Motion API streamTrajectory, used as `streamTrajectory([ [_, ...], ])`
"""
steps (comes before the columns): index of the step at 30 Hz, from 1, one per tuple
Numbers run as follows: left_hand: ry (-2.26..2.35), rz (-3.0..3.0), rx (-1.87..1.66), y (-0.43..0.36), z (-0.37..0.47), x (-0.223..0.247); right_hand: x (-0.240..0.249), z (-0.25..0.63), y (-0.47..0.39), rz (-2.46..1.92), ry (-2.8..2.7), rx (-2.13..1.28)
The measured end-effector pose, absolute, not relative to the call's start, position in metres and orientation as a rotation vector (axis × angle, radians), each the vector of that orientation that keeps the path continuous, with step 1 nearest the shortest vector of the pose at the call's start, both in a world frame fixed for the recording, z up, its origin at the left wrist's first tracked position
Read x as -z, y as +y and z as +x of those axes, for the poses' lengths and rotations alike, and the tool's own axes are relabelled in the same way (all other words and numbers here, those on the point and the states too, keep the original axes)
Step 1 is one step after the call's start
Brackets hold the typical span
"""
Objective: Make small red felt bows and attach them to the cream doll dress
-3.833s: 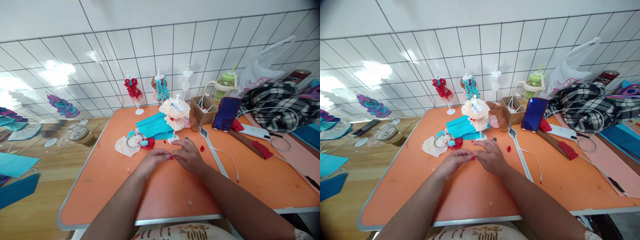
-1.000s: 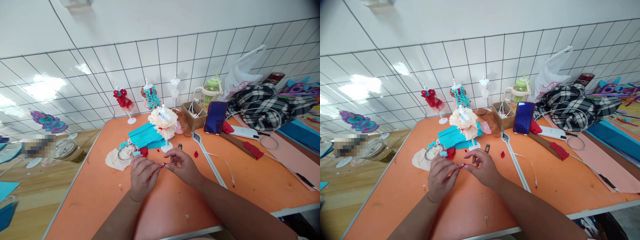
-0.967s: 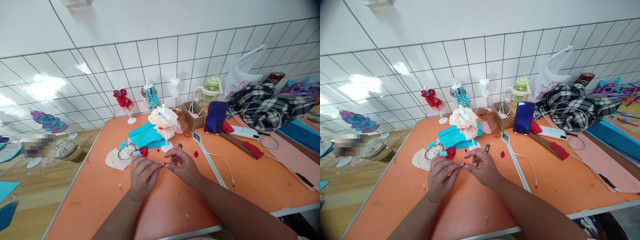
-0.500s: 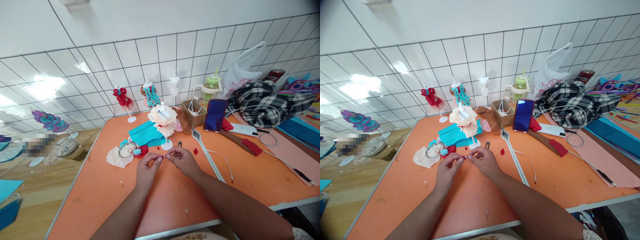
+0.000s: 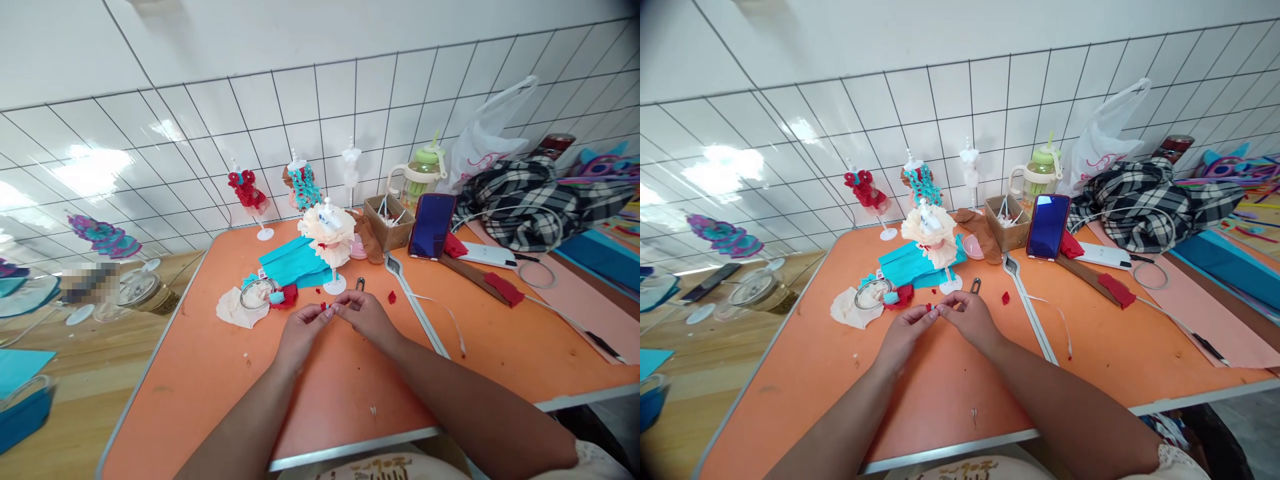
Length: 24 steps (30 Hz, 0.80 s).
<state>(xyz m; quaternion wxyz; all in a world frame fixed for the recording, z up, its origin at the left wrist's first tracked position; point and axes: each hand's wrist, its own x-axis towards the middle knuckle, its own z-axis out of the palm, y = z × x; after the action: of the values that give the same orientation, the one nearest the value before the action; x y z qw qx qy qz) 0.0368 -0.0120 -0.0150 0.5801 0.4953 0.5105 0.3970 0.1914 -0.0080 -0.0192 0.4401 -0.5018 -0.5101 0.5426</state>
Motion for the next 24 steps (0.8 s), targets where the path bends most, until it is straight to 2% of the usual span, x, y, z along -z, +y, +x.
streamTrajectory([
  [15,1.208,1.435,-0.841,-0.0106,0.0340,0.0165,0.0196,0.2010,-0.0049,-1.263,-1.374,-1.349],
  [24,1.321,1.595,-0.974,-0.0092,0.0283,0.0198,0.0186,0.1966,-0.0057,-1.270,-1.357,-1.296],
])
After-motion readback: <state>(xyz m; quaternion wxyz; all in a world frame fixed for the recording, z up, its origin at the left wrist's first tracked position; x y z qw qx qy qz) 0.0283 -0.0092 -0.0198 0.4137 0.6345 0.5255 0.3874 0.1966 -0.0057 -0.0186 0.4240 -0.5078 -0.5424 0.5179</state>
